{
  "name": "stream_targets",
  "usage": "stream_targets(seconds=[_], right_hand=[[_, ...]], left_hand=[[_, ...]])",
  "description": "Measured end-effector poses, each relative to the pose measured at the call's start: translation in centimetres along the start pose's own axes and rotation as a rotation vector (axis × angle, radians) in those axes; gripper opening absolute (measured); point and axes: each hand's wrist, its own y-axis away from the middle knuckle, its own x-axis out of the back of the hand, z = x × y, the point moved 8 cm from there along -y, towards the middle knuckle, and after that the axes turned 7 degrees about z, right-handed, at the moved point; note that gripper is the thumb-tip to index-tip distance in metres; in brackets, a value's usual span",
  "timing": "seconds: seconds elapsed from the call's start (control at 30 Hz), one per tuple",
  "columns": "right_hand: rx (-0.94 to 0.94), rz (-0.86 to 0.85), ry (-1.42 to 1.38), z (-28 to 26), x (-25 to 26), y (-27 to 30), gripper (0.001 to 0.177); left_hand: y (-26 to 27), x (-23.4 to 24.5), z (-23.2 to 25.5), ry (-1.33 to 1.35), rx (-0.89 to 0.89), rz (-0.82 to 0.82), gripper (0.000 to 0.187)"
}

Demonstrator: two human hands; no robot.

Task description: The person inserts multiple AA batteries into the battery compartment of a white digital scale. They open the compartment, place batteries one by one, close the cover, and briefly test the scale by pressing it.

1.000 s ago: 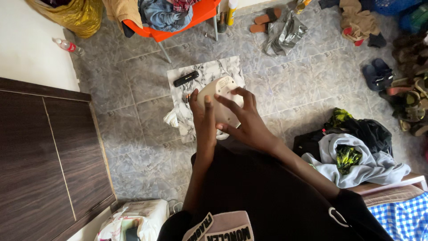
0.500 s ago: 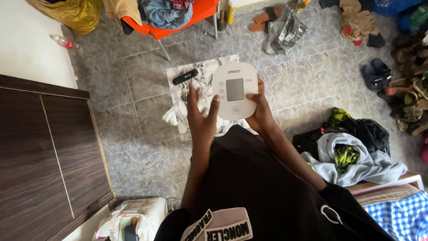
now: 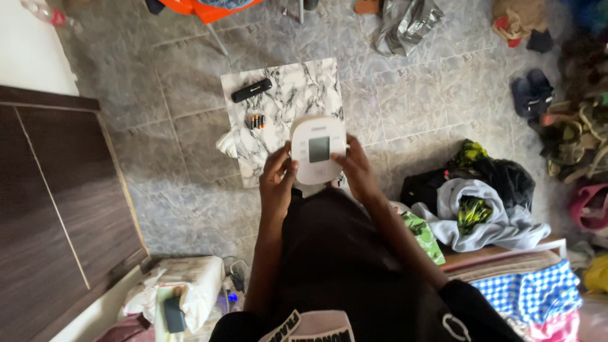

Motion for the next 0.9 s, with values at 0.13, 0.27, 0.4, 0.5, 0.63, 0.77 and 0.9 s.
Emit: stream_targets(seconds=[0.13, 0.27, 0.4, 0.5, 0.63, 0.77, 0.9], right_hand=[[-0.134, 0.062, 0.24, 7.4, 2.4, -3.5, 0.062], [-0.156, 0.033, 0.295, 16.4, 4.9, -9.2, 0.061], [-0.108, -0.039, 0.208, 19.6, 3.5, -16.7, 0.062], [-0.142, -0.016, 0.206, 21.0, 2.0, -22.4, 0.07], [-0.152, -0.025, 0.254, 21.0, 0.7, -27.9, 0.07], [-0.17, -0.024, 0.305, 22.7, -0.7, -31.6, 0.073], [-0.056, -0.025, 0.294, 24.2, 0.4, -32.5, 0.084]], left_hand=[[-1.0, 1.5, -10.2, 0.128, 0.218, 0.033, 0.061], [-3.6, 2.2, -20.1, -0.01, 0.33, -0.033, 0.076], [-9.9, 2.1, -26.9, -0.097, 0.36, -0.095, 0.078], [-15.4, 1.9, -31.1, -0.169, 0.261, -0.087, 0.079], [-19.8, 2.2, -38.3, -0.058, 0.385, -0.067, 0.086], [-23.4, 3.0, -42.2, -0.053, 0.504, 0.02, 0.093], [-24.1, 3.0, -43.9, -0.057, 0.446, 0.054, 0.092]])
